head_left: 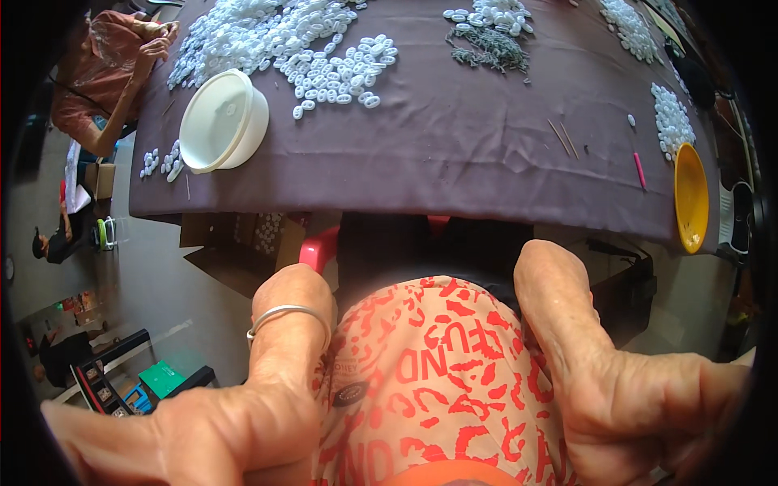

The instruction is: The person puts on eyeglasses, sorts plastic parts and springs on the table, and assembles the plastic components by hand.

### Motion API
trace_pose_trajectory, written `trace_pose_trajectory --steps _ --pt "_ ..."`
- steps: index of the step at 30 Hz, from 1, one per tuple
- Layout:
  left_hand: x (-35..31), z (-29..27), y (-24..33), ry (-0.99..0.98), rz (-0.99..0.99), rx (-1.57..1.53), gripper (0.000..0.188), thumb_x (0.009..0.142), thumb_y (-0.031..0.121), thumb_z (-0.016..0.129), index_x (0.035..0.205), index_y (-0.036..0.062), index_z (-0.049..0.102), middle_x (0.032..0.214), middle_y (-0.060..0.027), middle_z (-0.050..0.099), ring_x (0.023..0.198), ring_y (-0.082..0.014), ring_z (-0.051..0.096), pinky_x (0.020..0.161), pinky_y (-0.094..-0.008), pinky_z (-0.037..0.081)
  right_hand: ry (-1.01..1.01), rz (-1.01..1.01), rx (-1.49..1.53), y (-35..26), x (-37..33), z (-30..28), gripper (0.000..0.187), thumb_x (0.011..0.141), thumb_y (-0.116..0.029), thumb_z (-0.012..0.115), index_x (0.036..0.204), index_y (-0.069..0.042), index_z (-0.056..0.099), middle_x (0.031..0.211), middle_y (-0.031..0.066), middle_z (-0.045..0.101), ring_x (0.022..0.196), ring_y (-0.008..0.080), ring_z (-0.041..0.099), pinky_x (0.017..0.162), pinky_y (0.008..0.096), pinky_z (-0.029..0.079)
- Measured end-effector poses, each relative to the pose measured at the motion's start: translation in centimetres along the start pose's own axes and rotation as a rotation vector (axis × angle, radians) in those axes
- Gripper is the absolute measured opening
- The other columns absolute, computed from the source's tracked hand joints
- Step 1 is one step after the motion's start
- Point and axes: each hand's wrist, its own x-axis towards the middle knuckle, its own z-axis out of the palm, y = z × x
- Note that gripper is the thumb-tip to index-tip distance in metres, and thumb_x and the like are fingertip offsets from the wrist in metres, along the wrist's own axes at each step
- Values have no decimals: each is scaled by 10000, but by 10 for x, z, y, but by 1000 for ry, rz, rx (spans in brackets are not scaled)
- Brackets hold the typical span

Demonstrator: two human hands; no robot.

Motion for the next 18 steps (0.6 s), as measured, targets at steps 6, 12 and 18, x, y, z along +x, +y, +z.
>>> trace_pose_trajectory --steps 6,12,18 --pt "-3 -1 -22 212 217 -169 199 782 46 600 975 83 634 940 20 628 784 -32 589 738 -178 473 -16 -217 -245 13 5 2 100 865 -74 448 852 -58 546 911 101 531 801 179 544 734 343 466" --pt "3 -1 -31 -35 3 -298 276 777 7 563 1032 94 626 1157 -12 541 891 -22 568 776 -206 485 -29 -442 -494 19 7 7 118 855 -71 441 860 -75 559 925 123 555 854 194 549 756 362 456" --pt "5 -2 -38 140 374 -123 187 796 231 647 980 264 634 1002 58 547 1000 -174 405 714 -343 447 -13 -614 -674 58 30 0 142 846 -69 434 868 -93 573 940 146 580 906 209 554 778 381 446"
